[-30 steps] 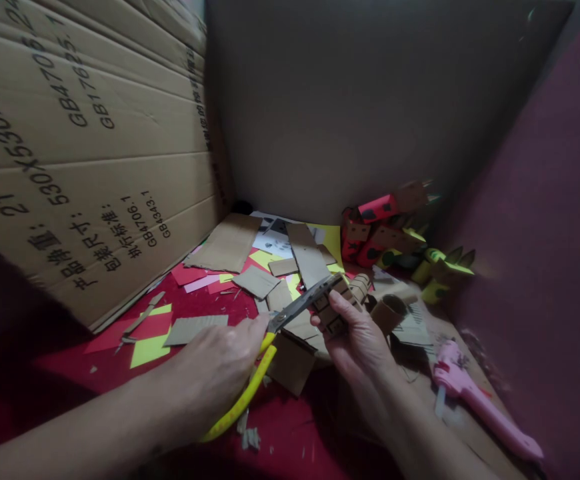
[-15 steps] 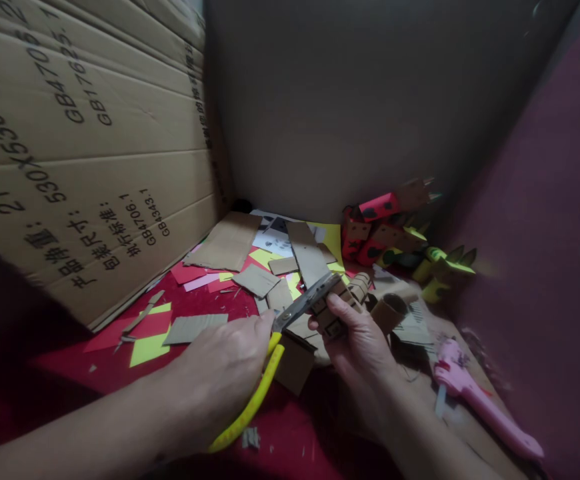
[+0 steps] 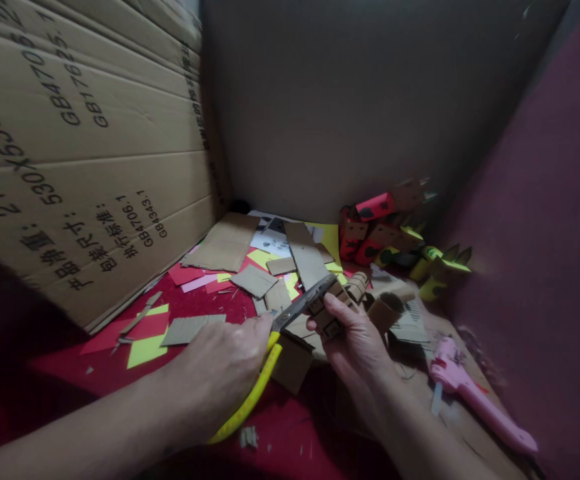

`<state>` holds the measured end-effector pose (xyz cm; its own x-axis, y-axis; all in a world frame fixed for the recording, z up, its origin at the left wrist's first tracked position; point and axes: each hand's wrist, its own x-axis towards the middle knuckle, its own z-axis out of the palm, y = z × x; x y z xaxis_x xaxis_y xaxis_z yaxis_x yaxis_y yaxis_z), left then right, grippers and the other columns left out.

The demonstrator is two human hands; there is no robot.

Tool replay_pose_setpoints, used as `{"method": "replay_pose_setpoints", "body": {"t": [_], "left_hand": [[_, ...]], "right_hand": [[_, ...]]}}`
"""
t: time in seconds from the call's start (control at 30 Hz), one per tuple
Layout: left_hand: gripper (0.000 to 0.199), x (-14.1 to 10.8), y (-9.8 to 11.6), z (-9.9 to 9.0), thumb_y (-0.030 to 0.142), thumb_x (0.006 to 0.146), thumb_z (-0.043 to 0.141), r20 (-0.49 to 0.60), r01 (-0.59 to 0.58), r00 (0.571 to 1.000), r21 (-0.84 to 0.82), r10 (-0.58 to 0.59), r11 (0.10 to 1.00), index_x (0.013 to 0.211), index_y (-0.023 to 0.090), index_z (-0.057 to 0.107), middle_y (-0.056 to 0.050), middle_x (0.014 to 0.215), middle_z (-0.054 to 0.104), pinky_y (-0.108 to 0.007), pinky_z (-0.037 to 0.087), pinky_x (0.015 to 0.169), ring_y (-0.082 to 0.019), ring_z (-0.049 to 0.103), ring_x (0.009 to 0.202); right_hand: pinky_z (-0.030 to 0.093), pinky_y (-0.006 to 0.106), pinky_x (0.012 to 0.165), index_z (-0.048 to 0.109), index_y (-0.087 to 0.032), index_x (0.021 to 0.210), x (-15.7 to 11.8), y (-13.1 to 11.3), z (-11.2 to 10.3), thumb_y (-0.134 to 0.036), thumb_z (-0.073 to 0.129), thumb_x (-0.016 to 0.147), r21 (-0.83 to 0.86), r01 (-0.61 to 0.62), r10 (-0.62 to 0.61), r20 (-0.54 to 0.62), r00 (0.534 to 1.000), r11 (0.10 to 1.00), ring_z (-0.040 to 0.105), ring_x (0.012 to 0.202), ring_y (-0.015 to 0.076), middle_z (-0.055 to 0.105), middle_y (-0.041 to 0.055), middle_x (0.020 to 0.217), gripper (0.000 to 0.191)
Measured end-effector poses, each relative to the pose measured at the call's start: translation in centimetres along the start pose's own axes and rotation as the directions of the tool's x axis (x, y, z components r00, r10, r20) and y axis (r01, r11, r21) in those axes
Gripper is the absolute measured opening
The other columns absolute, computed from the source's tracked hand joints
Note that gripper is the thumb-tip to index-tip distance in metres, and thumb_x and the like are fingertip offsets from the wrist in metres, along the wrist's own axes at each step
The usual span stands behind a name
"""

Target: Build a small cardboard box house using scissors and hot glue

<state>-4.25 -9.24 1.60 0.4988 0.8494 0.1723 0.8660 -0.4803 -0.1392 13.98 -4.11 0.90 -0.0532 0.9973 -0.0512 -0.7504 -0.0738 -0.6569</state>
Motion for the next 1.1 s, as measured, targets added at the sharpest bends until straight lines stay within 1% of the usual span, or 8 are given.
{"method": "replay_pose_setpoints", "body": {"t": [0.27,0.37,0.63,0.7,0.8,0.9,1.0,1.1], "left_hand": [[0.032,0.8,1.2,-0.5,0.016,0.083,0.043,0.036,0.107,0.994,-0.15,-0.102,0.983,0.114,0.014,0.052,-0.005,0.071,0.062,-0.029,0.04,0.051,-0.022,0.061,0.06],[0.025,1.0,1.4,-1.0,0.016,0.087,0.041,0.099,0.116,0.989,-0.112,-0.105,0.987,0.106,0.014,0.056,-0.006,0.073,0.062,-0.03,0.041,0.052,-0.022,0.061,0.06],[0.035,1.5,1.3,-1.6,0.007,0.079,0.041,0.187,0.062,0.981,-0.012,-0.059,0.998,0.109,0.013,0.058,-0.006,0.073,0.063,-0.027,0.034,0.047,-0.02,0.06,0.056],[0.038,1.7,0.6,-1.4,0.006,0.079,0.041,0.158,0.082,0.985,-0.061,-0.071,0.995,0.112,0.013,0.058,-0.006,0.071,0.065,-0.027,0.034,0.047,-0.02,0.06,0.056],[0.034,1.8,-1.5,-0.8,0.013,0.085,0.037,-0.006,0.14,0.989,-0.217,-0.145,0.966,0.113,0.011,0.055,-0.007,0.069,0.064,-0.028,0.035,0.049,-0.019,0.057,0.054],[0.028,1.7,-3.7,-0.4,0.021,0.089,0.035,-0.136,0.177,0.961,-0.369,-0.241,0.913,0.105,0.012,0.055,-0.007,0.071,0.062,-0.029,0.039,0.052,-0.017,0.053,0.056],[0.027,1.5,-4.5,-0.4,0.03,0.092,0.035,-0.05,0.217,0.957,-0.526,-0.284,0.822,0.101,0.017,0.057,-0.004,0.068,0.062,-0.027,0.042,0.051,-0.016,0.055,0.056],[0.029,1.0,-3.9,-0.2,0.033,0.095,0.034,0.01,0.227,0.962,-0.594,-0.275,0.772,0.1,0.021,0.06,-0.004,0.073,0.066,-0.026,0.043,0.05,-0.018,0.06,0.059]], "right_hand": [[0.053,0.022,0.039,0.07,-0.015,0.073,-0.2,0.1,0.2,-0.009,0.082,0.054,-0.037,0.019,-0.018,0.024,1.0,0.999,0.066,0.055,0.0152,0.073,-0.0004,0.067,0.023],[0.053,0.021,0.038,0.069,-0.015,0.072,-0.2,0.2,0.2,-0.008,0.081,0.053,-0.043,0.016,-0.016,0.005,1.0,0.999,0.066,0.053,0.0148,0.072,-0.0008,0.065,0.023],[0.052,0.02,0.037,0.07,-0.012,0.07,0.2,0.1,0.4,-0.008,0.08,0.057,-0.066,0.029,-0.026,0.045,0.999,0.997,0.066,0.053,0.0147,0.072,0.0006,0.064,0.017],[0.051,0.02,0.036,0.07,-0.012,0.071,0.2,0.1,0.5,-0.009,0.08,0.057,-0.079,0.016,-0.013,0.043,0.999,0.997,0.067,0.054,0.0158,0.073,0.0017,0.065,0.017],[0.05,0.019,0.036,0.07,-0.011,0.074,0.1,0.0,0.6,-0.012,0.08,0.059,-0.107,-0.005,0.012,0.064,0.998,0.994,0.071,0.057,0.0192,0.073,0.0043,0.066,0.018],[0.05,0.019,0.036,0.069,-0.013,0.075,0.0,0.0,0.4,-0.013,0.08,0.06,-0.093,-0.03,0.041,0.112,0.993,0.995,0.072,0.059,0.0213,0.073,0.0043,0.066,0.019],[0.051,0.019,0.037,0.069,-0.013,0.077,0.0,0.2,-0.1,-0.013,0.08,0.061,-0.07,-0.074,0.083,0.136,0.987,0.995,0.073,0.059,0.0209,0.074,0.0041,0.067,0.019],[0.051,0.018,0.039,0.07,-0.014,0.083,0.0,0.4,-0.7,-0.013,0.08,0.064,-0.07,-0.126,0.134,0.136,0.982,0.99,0.073,0.06,0.0203,0.074,0.0049,0.069,0.021]]}}
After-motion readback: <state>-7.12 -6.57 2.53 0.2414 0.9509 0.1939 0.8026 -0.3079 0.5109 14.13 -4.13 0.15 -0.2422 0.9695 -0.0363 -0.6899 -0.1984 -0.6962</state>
